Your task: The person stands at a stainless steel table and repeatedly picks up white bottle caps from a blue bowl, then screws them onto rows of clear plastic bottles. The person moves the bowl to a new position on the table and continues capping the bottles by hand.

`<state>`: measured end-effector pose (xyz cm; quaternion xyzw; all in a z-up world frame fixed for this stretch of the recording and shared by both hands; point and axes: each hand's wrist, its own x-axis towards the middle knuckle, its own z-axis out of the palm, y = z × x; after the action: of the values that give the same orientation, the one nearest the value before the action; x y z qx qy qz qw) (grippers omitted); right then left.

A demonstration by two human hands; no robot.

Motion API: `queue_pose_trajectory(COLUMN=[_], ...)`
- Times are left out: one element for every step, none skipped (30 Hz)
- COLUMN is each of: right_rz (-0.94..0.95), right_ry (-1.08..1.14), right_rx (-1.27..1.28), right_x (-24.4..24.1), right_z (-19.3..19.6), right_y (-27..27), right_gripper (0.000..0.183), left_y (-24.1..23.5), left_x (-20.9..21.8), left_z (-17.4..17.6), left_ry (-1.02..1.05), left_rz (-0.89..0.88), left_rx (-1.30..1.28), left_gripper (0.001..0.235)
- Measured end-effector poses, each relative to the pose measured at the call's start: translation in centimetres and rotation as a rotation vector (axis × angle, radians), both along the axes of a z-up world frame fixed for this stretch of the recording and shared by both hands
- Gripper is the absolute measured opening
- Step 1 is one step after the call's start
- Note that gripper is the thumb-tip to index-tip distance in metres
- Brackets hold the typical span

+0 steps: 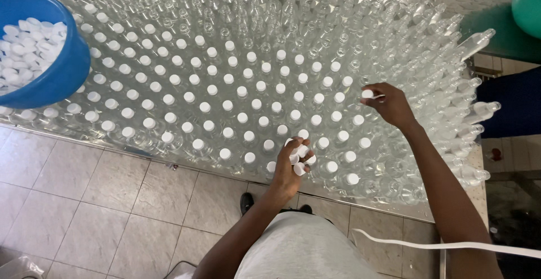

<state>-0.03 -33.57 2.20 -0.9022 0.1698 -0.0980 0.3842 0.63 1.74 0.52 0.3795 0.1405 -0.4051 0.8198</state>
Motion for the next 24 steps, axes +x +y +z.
queue_pose_trajectory(right_rz=[0.003,0.042,0.08,0.081,0.091,0.102,0.105,0.109,0.112,0.113,0.091,0.066,0.063,0.057,0.052,0.054,0.07,0.088,0.091,0.09,0.088,0.092,0.09,0.088], right_ry=[-0.001,0.018,0.038,0.035,0.071,0.109,0.108,0.147,0.185,0.189,0.235,0.281,0.285,0.343,0.401,0.403,0.494,0.588,0.595,0.555,0.515,0.518,0.487,0.465], right_rx=[0.0,-0.08,-0.159,-0.16,-0.16,-0.161,-0.162,-0.152,-0.141,-0.138,-0.121,-0.103,-0.099,-0.048,0.003,0.001,0.109,0.221,0.223,0.297,0.372,0.371,0.385,0.407], right_x=[0.3,0.6,1.0,0.9,0.9,0.9,1.0,0.9,0.9,1.2,1.5,1.7,1.9,2.5,3.0,3.6,4.2,4.7,4.5,4.7,5.0,5.0,5.0,4.5], right_z=[-0.7,-1.3,-1.9,-2.8,-3.8,-4.7,-4.1,-3.7,-3.3,-2.9,-2.5,-2.1,-2.0,-1.8,-1.5,-1.0,-0.5,-0.1,-1.3,-2.3,-3.3,-3.4,-3.6,-4.2], right_y=[-0.1,-0.2,-0.3,-0.9,-1.6,-2.2,-2.2,-2.0,-1.9,-1.9,-1.9,-1.9,-2.2,-2.6,-3.1,-3.3,-3.6,-3.7,-4.4,-5.2,-5.9,-6.2,-6.4,-6.2], right_gripper=[0.044,0.044,0.045,0.045,0.043,0.042,0.042,0.043,0.045,0.045,0.04,0.034,0.034,0.036,0.038,0.038,0.042,0.045,0.045,0.048,0.052,0.052,0.049,0.047], left_y=[0.2,0.3,0.5,0.7,0.8,0.9,0.9,1.0,1.1,1.1,1.1,1.1,1.1,1.0,0.9,0.7,0.6,0.6,0.7,0.7,0.7,0.4,0.2,0.4], left_x=[0.1,0.2,0.3,0.4,0.4,0.4,0.7,0.7,0.7,0.7,0.8,0.9,0.7,0.8,0.9,0.9,1.0,0.9,0.6,0.7,0.9,1.2,1.4,1.1], left_z=[-0.2,-0.3,-0.5,-0.4,-0.2,-0.2,-0.2,-0.2,-0.3,-0.2,-0.1,-0.1,-0.2,-0.2,-0.2,-0.2,-0.3,-0.4,0.0,0.4,0.9,0.8,0.6,0.3], left_ry=[-0.001,0.012,0.025,0.022,0.027,0.033,0.032,0.045,0.057,0.061,0.065,0.068,0.072,0.07,0.069,0.071,0.079,0.091,0.098,0.09,0.082,0.084,0.09,0.105], left_rz=[0.003,0.009,0.016,0.017,0.026,0.036,0.039,0.039,0.039,0.039,0.037,0.031,0.028,0.016,0.005,0.008,0.005,0.002,0.006,-0.014,-0.034,-0.029,-0.044,-0.059], left_rx=[0.0,-0.007,-0.013,-0.013,-0.01,-0.009,-0.01,-0.003,0.004,0.007,0.004,0.002,0.006,0.005,0.004,0.002,-0.005,-0.007,-0.005,-0.005,-0.006,-0.006,-0.018,-0.023], left_gripper=[0.031,0.03,0.029,0.029,0.03,0.03,0.03,0.03,0.03,0.03,0.03,0.03,0.03,0.029,0.029,0.029,0.029,0.029,0.029,0.029,0.029,0.029,0.029,0.028])
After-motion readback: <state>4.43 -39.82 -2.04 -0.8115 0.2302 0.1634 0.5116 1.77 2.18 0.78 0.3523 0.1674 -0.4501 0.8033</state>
